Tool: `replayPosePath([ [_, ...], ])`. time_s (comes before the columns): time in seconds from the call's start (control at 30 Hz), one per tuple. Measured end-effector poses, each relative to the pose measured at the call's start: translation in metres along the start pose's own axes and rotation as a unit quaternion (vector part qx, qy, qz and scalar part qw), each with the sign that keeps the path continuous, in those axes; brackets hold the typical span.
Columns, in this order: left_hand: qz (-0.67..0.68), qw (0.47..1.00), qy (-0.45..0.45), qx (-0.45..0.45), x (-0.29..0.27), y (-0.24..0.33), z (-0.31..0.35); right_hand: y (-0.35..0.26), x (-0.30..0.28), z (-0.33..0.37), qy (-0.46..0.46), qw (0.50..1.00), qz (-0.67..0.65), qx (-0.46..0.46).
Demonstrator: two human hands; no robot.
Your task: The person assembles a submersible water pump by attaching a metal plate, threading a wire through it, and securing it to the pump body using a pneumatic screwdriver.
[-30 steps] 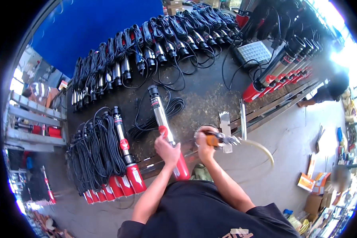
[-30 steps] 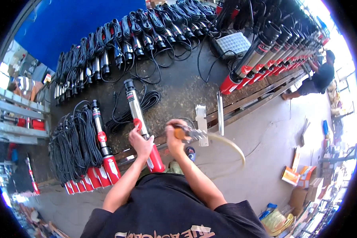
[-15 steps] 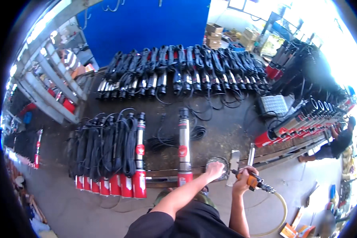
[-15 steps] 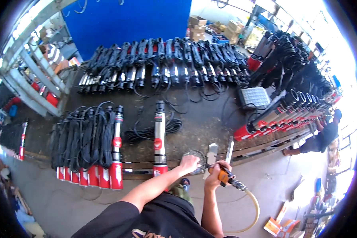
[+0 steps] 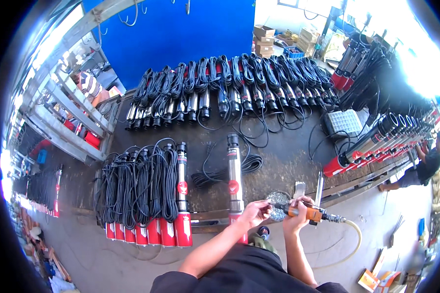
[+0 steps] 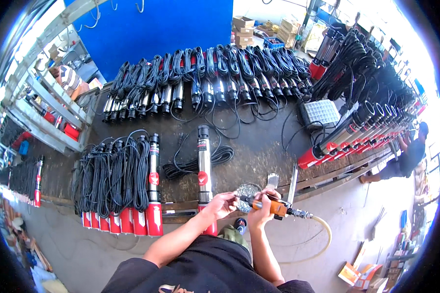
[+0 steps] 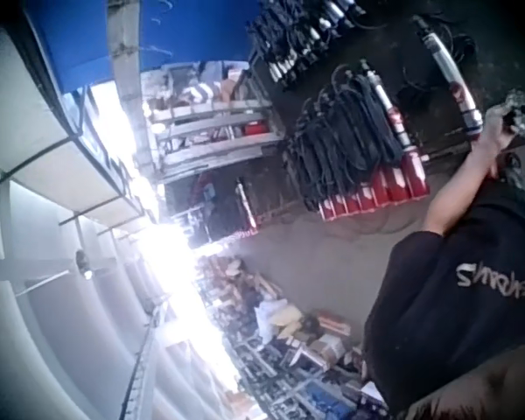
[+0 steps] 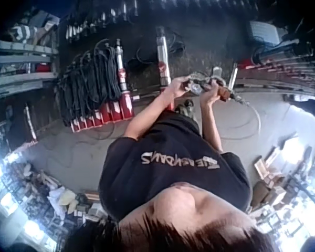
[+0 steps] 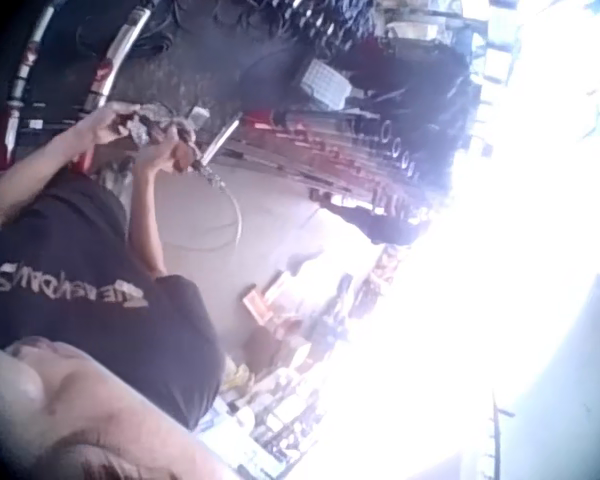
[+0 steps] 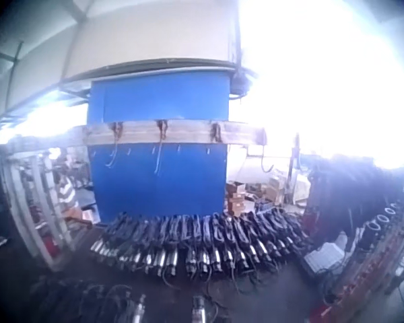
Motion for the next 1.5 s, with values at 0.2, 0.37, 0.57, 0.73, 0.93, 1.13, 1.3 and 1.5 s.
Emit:
replayPosePath([
  [0.2, 0.016, 0.999, -0.009, 0.049, -0.014, 0.013, 0.035, 0.012, 0.000, 0.011, 0.015, 0.999, -0.010, 0.042],
  [0.37, 0.011, 0.998, 0.010, 0.057, -0.033, 0.013, 0.049, 0.024, -0.007, 0.022, 0.003, 0.996, -0.024, 0.086],
  [0.57, 0.081, 0.990, 0.112, 0.001, -0.066, 0.005, 0.050, 0.044, -0.016, 0.052, -0.015, 0.995, 0.003, 0.101],
  [0.73, 0.109, 0.965, 0.235, 0.026, -0.057, 0.007, 0.054, 0.063, -0.030, 0.057, -0.127, 0.983, 0.126, 0.050],
  [0.93, 0.088, 0.975, 0.205, -0.021, -0.085, 0.020, 0.041, 0.086, -0.033, 0.056, -0.190, 0.965, 0.170, 0.064],
  [1.13, 0.080, 0.971, 0.225, -0.022, -0.077, 0.037, 0.038, 0.107, -0.023, 0.052, -0.106, 0.981, 0.121, 0.110],
  [1.3, -0.022, 0.969, 0.240, 0.048, -0.123, 0.044, 0.042, 0.118, -0.041, 0.055, -0.090, 0.919, 0.343, 0.169],
  [1.5, 0.053, 0.924, 0.340, 0.167, -0.152, 0.049, -0.003, 0.104, -0.018, 0.062, -0.118, 0.946, 0.282, 0.106],
])
Point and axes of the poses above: each hand's wrist, its own z-axis away from the middle knuckle, its own x-axis out of the palm, y = z × x, the point moved 1 cm from there along -z, towards the middle knuckle, and after that the axes turned 15 degrees about y, right-handed, at the moved point
